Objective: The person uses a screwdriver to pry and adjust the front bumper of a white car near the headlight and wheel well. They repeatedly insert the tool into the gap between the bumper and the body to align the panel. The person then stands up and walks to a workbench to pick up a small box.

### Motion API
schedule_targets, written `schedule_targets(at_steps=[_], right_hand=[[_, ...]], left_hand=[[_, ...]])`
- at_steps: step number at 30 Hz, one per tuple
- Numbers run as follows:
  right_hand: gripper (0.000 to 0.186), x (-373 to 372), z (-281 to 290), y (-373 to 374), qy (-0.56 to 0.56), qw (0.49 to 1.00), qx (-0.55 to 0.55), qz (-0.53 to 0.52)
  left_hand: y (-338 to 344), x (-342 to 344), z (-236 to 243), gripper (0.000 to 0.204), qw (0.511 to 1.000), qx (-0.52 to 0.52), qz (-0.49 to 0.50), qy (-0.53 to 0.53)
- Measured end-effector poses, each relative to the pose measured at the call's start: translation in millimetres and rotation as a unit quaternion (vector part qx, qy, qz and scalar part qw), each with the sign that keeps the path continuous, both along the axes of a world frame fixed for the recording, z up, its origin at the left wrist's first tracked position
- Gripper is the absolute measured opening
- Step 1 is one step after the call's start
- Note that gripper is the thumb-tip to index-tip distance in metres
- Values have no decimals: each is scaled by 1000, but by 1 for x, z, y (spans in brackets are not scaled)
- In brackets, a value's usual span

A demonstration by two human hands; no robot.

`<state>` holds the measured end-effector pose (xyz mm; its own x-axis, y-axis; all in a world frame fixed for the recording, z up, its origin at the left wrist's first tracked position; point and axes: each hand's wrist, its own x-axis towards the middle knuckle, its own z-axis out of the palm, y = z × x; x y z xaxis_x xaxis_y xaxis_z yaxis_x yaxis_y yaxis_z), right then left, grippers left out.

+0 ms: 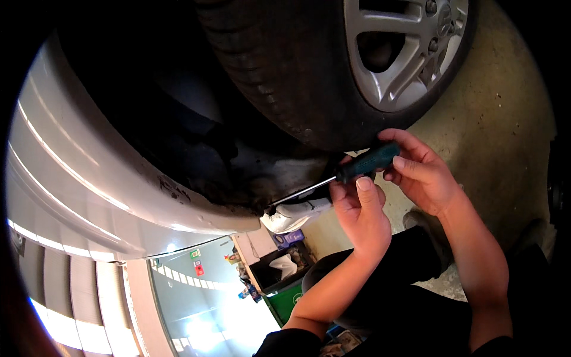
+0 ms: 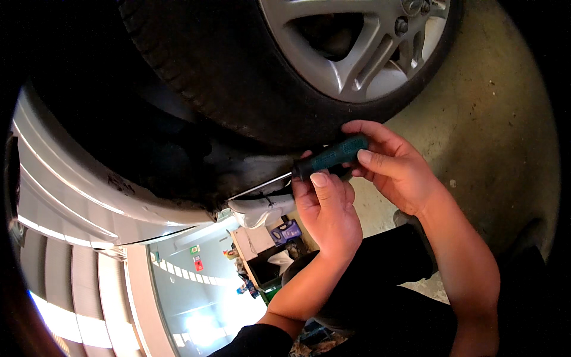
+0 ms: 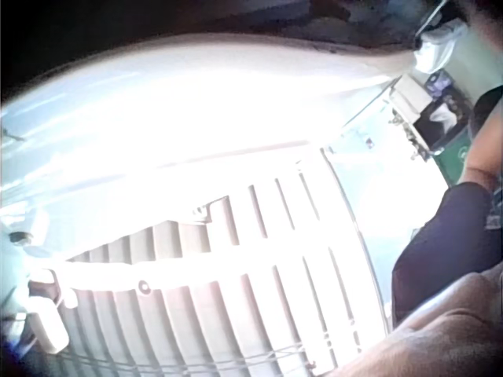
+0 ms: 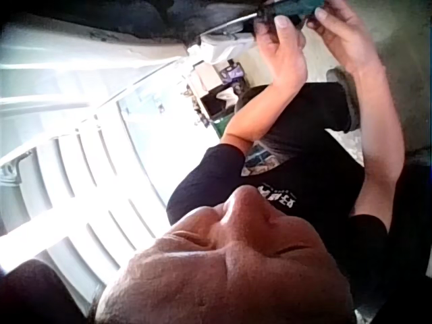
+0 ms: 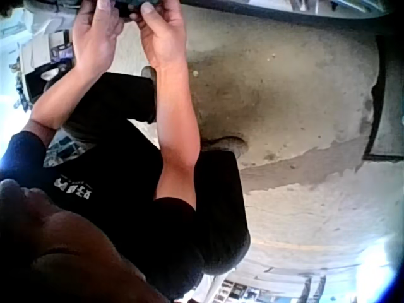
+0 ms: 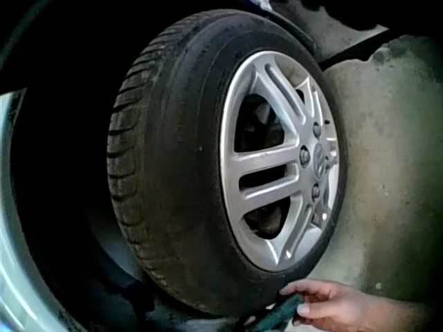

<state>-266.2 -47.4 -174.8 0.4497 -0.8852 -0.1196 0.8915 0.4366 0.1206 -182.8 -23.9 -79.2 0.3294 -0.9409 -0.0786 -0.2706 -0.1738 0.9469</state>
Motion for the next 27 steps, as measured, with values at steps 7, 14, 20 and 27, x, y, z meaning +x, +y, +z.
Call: schedule_targets(at_steps=[7, 14, 20, 27], right_hand=[[34, -3, 14, -1, -26, 1000, 15, 8], [30, 4, 9, 1, 55, 997, -44, 24], [38, -5, 4, 2, 119, 987, -108, 13], [38, -10, 52, 1, 394, 873, -282, -61]], left_hand=[[19, 20, 4, 32, 968, 90, -23, 232], [18, 43, 12, 25, 825, 223, 70, 515], [27, 71, -5, 23, 785, 227, 201, 540], [27, 70, -11, 36, 853, 169, 152, 470]])
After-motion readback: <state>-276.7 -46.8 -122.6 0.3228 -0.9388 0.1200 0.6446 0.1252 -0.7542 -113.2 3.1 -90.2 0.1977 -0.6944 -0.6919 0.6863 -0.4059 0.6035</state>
